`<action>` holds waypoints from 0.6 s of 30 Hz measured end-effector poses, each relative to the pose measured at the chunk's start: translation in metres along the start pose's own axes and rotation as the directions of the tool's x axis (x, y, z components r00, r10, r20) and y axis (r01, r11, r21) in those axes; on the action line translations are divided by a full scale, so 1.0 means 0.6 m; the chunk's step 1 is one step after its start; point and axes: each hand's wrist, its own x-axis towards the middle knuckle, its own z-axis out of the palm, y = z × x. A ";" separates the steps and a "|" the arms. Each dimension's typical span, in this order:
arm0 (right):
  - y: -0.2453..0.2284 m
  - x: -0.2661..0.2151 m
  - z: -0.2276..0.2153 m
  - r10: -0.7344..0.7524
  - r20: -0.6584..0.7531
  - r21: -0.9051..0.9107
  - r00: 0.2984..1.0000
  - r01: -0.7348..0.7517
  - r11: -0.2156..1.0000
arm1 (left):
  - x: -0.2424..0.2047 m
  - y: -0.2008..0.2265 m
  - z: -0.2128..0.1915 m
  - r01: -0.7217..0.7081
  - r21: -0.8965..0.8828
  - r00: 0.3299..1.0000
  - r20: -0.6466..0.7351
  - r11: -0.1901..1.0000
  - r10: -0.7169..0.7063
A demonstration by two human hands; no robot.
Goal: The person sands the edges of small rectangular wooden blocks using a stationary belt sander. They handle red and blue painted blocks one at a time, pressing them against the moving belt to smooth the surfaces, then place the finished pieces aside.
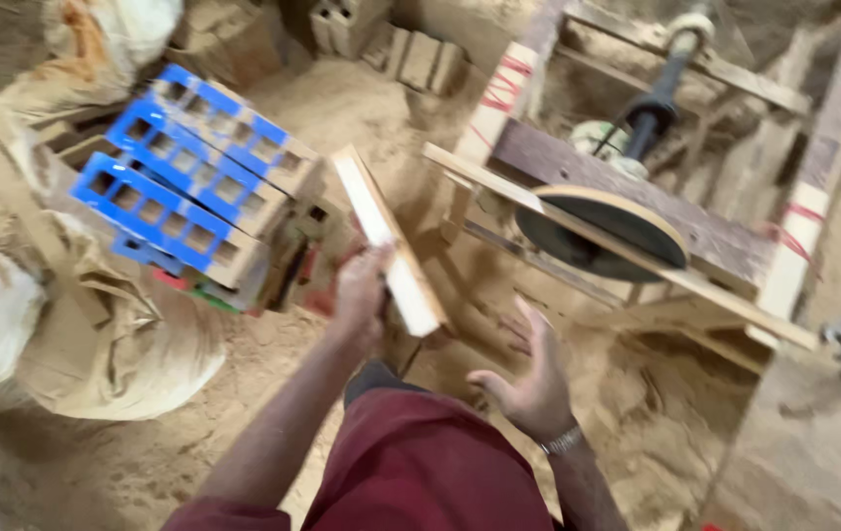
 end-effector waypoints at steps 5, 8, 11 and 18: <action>0.041 -0.026 -0.013 0.191 0.022 0.192 0.981 -0.192 0.962 | -0.042 -0.226 0.055 0.088 0.138 0.996 0.011 0.987 -0.090; 0.104 -0.083 -0.019 0.452 -0.043 0.479 0.891 -0.378 0.792 | -0.034 -0.287 0.037 0.031 0.219 0.921 0.372 0.975 -0.113; 0.144 -0.141 -0.045 0.550 -0.058 0.690 0.833 -0.365 0.625 | -0.022 -0.294 -0.025 0.069 0.515 0.952 0.222 0.855 -0.211; 0.180 -0.169 -0.078 0.464 0.080 0.818 0.882 -0.324 0.476 | 0.071 -0.252 -0.056 0.356 0.145 0.855 0.348 0.923 -0.384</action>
